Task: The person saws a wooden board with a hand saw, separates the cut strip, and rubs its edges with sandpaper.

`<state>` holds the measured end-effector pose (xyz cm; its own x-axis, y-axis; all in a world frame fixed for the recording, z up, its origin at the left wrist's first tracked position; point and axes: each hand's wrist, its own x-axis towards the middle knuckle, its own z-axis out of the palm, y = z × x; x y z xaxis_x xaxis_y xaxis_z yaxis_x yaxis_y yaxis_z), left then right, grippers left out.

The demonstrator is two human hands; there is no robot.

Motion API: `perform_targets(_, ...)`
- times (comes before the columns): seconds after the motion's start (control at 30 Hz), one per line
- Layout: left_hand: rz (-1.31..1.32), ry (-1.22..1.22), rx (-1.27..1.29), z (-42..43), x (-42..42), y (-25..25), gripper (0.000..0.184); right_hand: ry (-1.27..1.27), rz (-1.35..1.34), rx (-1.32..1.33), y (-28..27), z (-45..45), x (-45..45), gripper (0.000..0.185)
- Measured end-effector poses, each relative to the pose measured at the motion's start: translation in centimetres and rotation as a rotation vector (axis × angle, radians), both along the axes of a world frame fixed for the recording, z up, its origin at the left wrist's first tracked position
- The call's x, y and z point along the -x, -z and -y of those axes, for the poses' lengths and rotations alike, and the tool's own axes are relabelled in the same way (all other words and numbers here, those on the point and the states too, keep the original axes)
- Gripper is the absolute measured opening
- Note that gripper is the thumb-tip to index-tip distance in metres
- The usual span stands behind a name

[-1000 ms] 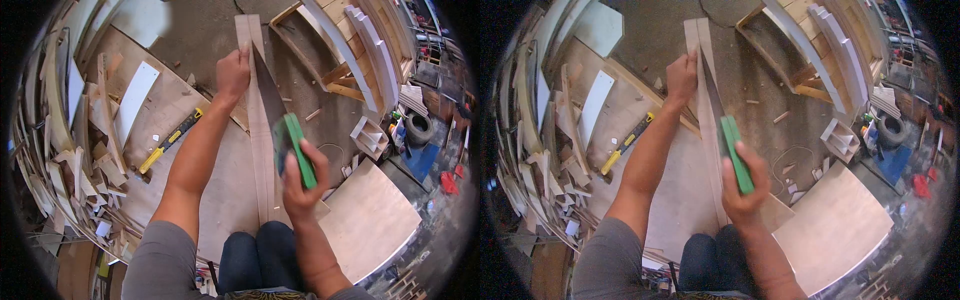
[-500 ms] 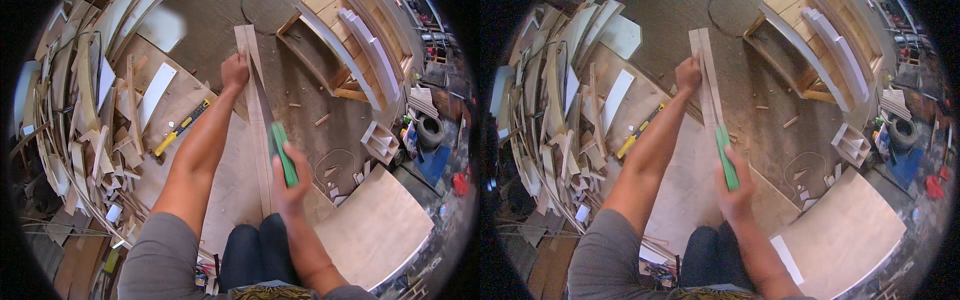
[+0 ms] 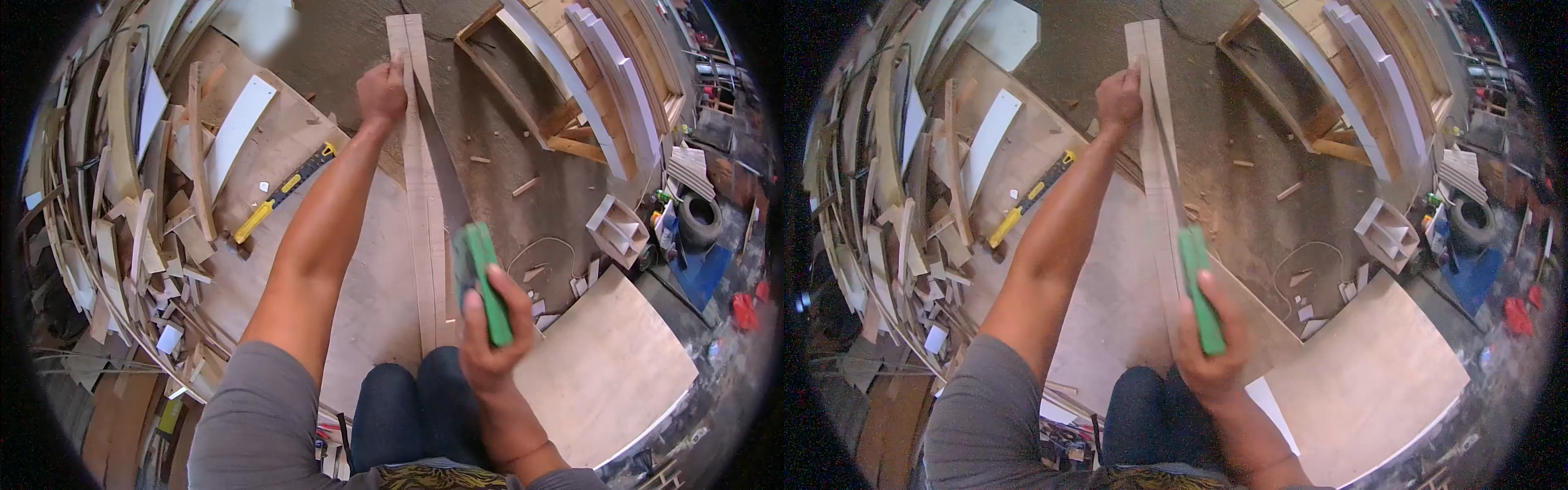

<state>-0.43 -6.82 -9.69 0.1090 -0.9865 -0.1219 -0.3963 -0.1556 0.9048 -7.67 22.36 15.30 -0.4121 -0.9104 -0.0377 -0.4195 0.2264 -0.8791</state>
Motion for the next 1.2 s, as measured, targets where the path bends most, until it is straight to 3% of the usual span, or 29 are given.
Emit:
perform_targets(0.13, 0.007, -0.013, -0.010, -0.4, 0.0, 1.1, 0.053, -0.009, -0.128, 0.039, 1.6, 2.5, 0.2, 0.034)
perform_targets(0.17, -0.021, -0.011, -0.043, -0.3, 0.0, 0.6, 0.052, 0.029, -0.037, 0.002, 2.7, 5.8, 0.3, 0.031)
perform_targets(0.27, -0.066, -0.004, -0.033, -0.1, -0.4, 0.4, 0.052, -0.016, -0.092, 0.076, 4.0, 9.2, 0.3, 0.032)
perform_targets(0.4, -0.076, -0.036, 0.004, -0.1, 0.0, 0.9, 0.052, 0.066, -0.005, 0.062, 2.3, 3.9, -0.7, 0.030)
perform_targets(0.43, -0.064, -0.021, -0.014, -0.3, -0.3, 0.8, 0.052, 0.036, -0.070, 0.089, 3.6, 6.0, -0.6, 0.031)
perform_targets(0.53, -0.061, 0.010, -0.030, 0.1, -0.2, 0.8, 0.051, 0.026, 0.093, -0.075, 4.3, 12.7, -0.2, 0.033)
perform_targets(0.7, -0.060, 0.009, 0.004, 0.0, 0.1, 0.7, 0.055, 0.004, -0.098, 0.010, 2.1, 5.6, -0.9, 0.033)
perform_targets(0.8, -0.040, -0.028, 0.048, -0.1, 0.4, 0.8, 0.054, -0.050, -0.013, -0.061, 1.0, 7.8, -1.8, 0.034)
perform_targets(0.97, -0.062, -0.026, 0.018, 0.0, 0.0, 0.4, 0.051, -0.028, 0.016, -0.043, -0.4, 1.2, -0.3, 0.033)
perform_targets(1.1, -0.095, -0.038, -0.028, -0.3, -0.1, 0.2, 0.054, -0.030, 0.057, -0.102, 1.9, 7.9, 0.3, 0.031)
perform_targets(1.2, -0.079, -0.029, -0.023, -0.3, -0.3, -0.2, 0.054, -0.049, 0.012, -0.075, 0.2, 5.9, 0.3, 0.035)
